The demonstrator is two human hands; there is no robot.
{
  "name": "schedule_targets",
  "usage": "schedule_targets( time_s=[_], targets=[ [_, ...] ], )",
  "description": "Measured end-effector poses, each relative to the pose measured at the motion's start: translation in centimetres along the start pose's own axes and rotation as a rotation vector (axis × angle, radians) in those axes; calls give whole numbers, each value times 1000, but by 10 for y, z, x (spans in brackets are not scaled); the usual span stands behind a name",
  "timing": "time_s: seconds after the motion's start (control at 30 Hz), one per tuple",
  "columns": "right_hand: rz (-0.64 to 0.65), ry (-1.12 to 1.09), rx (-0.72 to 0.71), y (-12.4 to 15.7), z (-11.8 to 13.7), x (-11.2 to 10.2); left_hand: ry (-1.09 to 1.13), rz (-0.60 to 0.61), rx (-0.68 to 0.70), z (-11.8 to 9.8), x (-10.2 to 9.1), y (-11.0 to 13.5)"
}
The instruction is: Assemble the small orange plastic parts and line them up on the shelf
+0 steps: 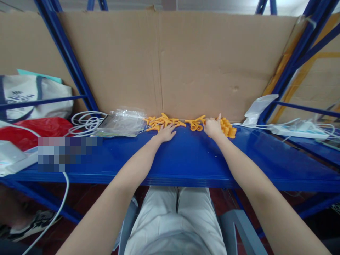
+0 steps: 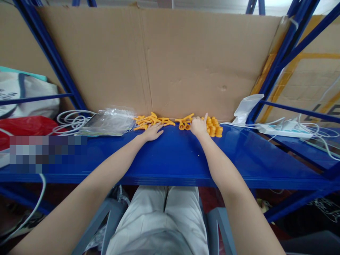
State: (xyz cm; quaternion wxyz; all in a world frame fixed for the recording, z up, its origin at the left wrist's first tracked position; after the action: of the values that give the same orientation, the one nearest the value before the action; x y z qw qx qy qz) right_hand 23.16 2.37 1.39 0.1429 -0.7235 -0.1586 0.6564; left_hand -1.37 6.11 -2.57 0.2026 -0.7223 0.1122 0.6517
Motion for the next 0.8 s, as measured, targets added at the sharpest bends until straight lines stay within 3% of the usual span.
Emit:
schedule_targets(
  time_s=[0.23,0.47,0.8],
  targets=[
    [18,51,-23,-2,10,4,-88,94,-2,-3,4,-3],
    [28,77,-58,-4,6,17,-111,47,10,-8,0,0],
    [67,9,-74,-9,-2,33,-70,-59,163,-17,-4,-1]
  ],
)
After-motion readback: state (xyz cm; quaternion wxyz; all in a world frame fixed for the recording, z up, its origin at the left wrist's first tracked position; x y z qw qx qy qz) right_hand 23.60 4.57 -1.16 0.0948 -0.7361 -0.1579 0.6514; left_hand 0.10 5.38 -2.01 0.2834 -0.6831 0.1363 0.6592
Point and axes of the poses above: each hand's wrist, its own y-axis away from the middle knuckle, its own x-axis out of the palm, z = x × y, the point moved 3 cm from there along -y, towards the middle knuckle, and after that the axes turned 5 degrees about z, right-handed, at the moved point
